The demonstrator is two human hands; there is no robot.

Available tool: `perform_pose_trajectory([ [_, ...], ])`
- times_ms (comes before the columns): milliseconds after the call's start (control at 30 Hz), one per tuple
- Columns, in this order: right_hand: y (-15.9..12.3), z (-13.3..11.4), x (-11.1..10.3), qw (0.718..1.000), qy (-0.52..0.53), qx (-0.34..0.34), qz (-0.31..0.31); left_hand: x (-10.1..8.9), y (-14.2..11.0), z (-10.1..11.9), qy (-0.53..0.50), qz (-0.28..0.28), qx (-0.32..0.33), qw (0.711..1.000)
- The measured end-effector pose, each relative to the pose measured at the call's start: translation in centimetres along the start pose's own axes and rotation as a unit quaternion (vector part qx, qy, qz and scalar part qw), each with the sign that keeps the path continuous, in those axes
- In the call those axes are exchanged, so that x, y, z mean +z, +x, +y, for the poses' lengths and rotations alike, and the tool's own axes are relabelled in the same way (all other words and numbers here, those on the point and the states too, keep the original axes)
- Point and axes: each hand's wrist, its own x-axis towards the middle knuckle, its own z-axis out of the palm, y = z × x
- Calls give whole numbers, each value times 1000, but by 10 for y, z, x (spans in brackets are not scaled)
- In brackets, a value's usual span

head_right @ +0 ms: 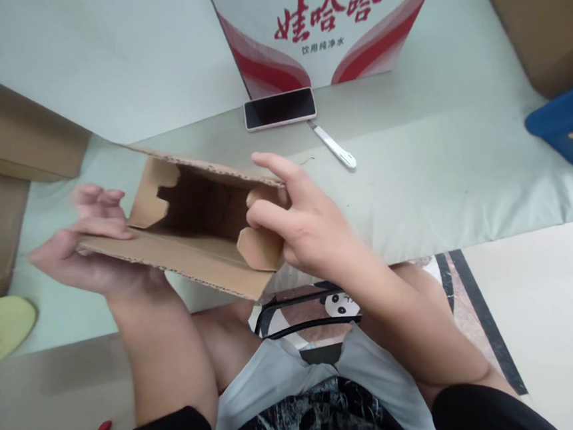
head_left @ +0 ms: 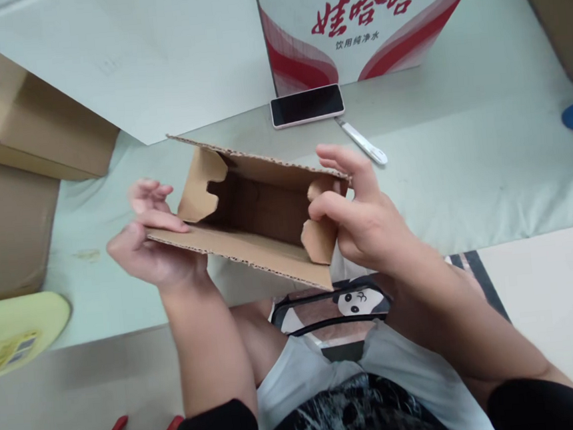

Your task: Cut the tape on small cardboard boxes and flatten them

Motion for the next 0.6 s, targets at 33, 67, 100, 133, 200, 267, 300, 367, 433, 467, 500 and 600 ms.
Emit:
perform_pose_trajectory([
  [33,0,4,3,1000,3,-1,22,-5,3,2,13,-56,7,998],
  [67,0,9,6,999,5,-5,44,-10,5,4,31,-100,0,995],
  [100,0,13,9,998,4,-8,63,-14,7,7,51,-132,-9,990],
  [133,1,16,12,997,2,-10,77,-18,9,9,72,-154,-21,985],
  [200,2,20,15,996,-4,-5,91,-22,11,13,112,-177,-23,977],
  [267,3,21,17,996,1,7,93,-23,12,15,137,-200,-6,970],
  [300,3,21,17,995,8,14,94,-23,11,15,144,-212,1,967],
  [367,3,20,17,995,24,21,97,-22,9,14,148,-224,17,963],
  [433,3,19,18,994,31,22,101,-22,7,11,139,-215,16,967],
  [467,3,19,18,994,32,21,104,-21,6,9,131,-207,3,970],
  [500,2,19,19,994,32,20,107,-21,5,8,123,-199,-12,972],
  [600,2,21,20,993,30,19,111,-20,3,3,123,-189,-28,974],
])
